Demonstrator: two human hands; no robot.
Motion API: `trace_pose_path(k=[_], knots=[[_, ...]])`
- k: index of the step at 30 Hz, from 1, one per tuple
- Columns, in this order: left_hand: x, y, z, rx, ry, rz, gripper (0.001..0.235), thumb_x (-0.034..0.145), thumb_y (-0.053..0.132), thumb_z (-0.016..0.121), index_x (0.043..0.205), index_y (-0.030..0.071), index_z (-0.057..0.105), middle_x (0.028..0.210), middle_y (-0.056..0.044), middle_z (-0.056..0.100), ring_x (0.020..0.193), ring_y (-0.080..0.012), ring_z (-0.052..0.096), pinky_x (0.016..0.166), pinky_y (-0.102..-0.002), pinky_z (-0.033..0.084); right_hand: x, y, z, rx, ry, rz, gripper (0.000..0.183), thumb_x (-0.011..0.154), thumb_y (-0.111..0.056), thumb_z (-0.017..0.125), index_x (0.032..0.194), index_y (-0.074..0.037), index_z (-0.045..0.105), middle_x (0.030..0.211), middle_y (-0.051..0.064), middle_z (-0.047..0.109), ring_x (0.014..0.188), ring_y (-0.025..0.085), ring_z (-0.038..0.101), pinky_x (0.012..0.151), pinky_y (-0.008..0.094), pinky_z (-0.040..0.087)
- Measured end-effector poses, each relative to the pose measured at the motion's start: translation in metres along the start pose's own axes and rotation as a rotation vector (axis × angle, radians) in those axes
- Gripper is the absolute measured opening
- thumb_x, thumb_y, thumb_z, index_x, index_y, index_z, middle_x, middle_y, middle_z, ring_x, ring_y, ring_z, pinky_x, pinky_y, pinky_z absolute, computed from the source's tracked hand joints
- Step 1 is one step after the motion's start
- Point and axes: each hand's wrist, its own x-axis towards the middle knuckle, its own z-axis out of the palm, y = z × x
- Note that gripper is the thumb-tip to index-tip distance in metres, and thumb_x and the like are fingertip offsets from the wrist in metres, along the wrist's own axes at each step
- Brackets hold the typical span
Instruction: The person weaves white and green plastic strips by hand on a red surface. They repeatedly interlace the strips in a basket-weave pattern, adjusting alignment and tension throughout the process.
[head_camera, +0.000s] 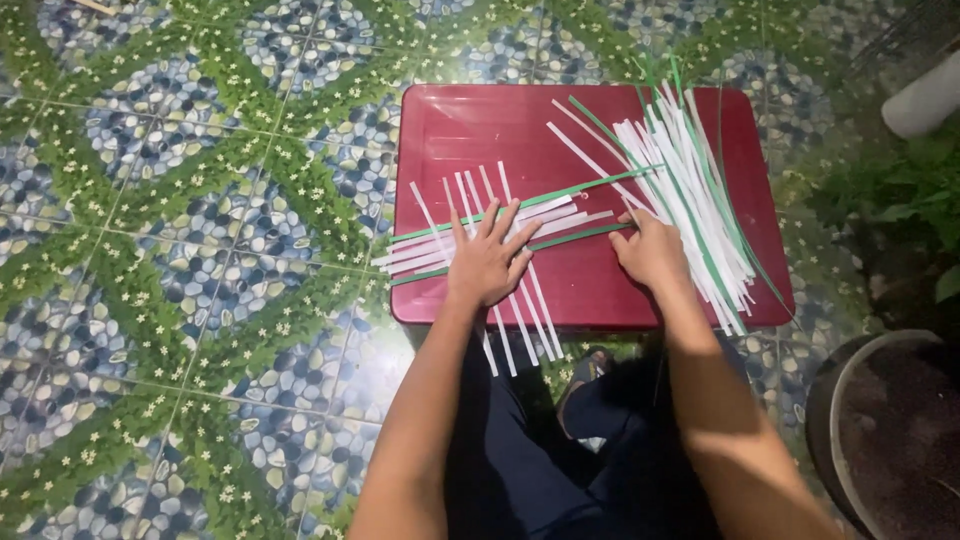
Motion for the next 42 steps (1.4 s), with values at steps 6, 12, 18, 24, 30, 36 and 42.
trace_pose_path(k=[6,12,18,24,30,36,42], knots=[[0.001,-0.001,0.003,-0.006,0.012,0.008,0.045,0.090,0.047,0.022,0.134,0.042,0.026,0.147,0.003,0.019,0.136,-0.0227,0.013,0.100,-0.068,0.007,-0.023,-0.022,-0.019,0.081,0.026,0.015,0.051,0.082,-0.041,0.056,0.116,-0.004,0.048,0.081,0.017,0.064,0.092,0.036,0.059,0.081,0.051,0.044],[0.002,0.000,0.003,-0.010,0.041,0.008,0.044,0.090,0.046,0.024,0.133,0.041,0.030,0.146,0.002,0.021,0.135,-0.0227,0.015,0.099,-0.068,0.008,-0.064,-0.044,-0.049,0.118,-0.127,0.028,0.038,0.092,-0.031,0.019,0.104,-0.010,0.049,0.106,0.026,0.052,0.107,0.049,0.045,0.094,0.053,0.032],[0.000,0.001,0.002,-0.016,0.065,0.009,0.042,0.091,0.043,0.025,0.132,0.040,0.032,0.145,0.002,0.023,0.135,-0.0229,0.017,0.099,-0.068,0.008,-0.073,-0.033,-0.004,0.236,-0.222,0.059,0.034,0.086,-0.023,0.035,0.102,-0.014,0.063,0.056,0.011,0.060,0.046,0.025,0.062,0.056,0.038,0.051],[-0.003,0.002,-0.003,0.010,0.042,0.011,0.042,0.092,0.035,0.022,0.134,0.039,0.030,0.146,0.002,0.022,0.135,-0.0225,0.016,0.099,-0.068,0.008,-0.091,-0.065,0.005,0.619,-0.104,0.155,0.029,0.088,-0.014,0.037,0.108,0.002,0.050,0.062,0.010,0.050,0.046,0.017,0.049,0.034,0.031,0.048],[0.000,0.001,0.000,0.031,0.008,0.009,0.043,0.093,0.036,0.020,0.135,0.041,0.025,0.146,0.003,0.019,0.135,-0.0217,0.014,0.099,-0.069,0.008,-0.082,-0.056,0.012,0.480,-0.196,0.115,0.031,0.087,-0.016,0.034,0.097,-0.006,0.061,0.051,0.007,0.051,0.037,0.018,0.055,0.033,0.033,0.049],[-0.001,0.001,0.000,0.030,0.047,0.019,0.042,0.092,0.036,0.021,0.133,0.040,0.030,0.146,0.002,0.020,0.135,-0.0227,0.015,0.098,-0.068,0.009,-0.098,-0.083,-0.005,0.719,-0.075,0.192,0.035,0.080,-0.004,0.047,0.109,0.015,0.045,0.078,0.027,0.054,0.050,0.029,0.060,0.044,0.040,0.057],[0.002,-0.001,0.006,0.027,0.028,0.016,0.042,0.091,0.038,0.021,0.133,0.044,0.028,0.146,0.003,0.019,0.135,-0.0220,0.015,0.098,-0.068,0.008,-0.079,-0.078,0.009,0.804,-0.078,0.166,0.026,0.078,0.001,0.052,0.098,0.018,0.051,0.071,0.024,0.059,0.050,0.026,0.062,0.047,0.035,0.058]])
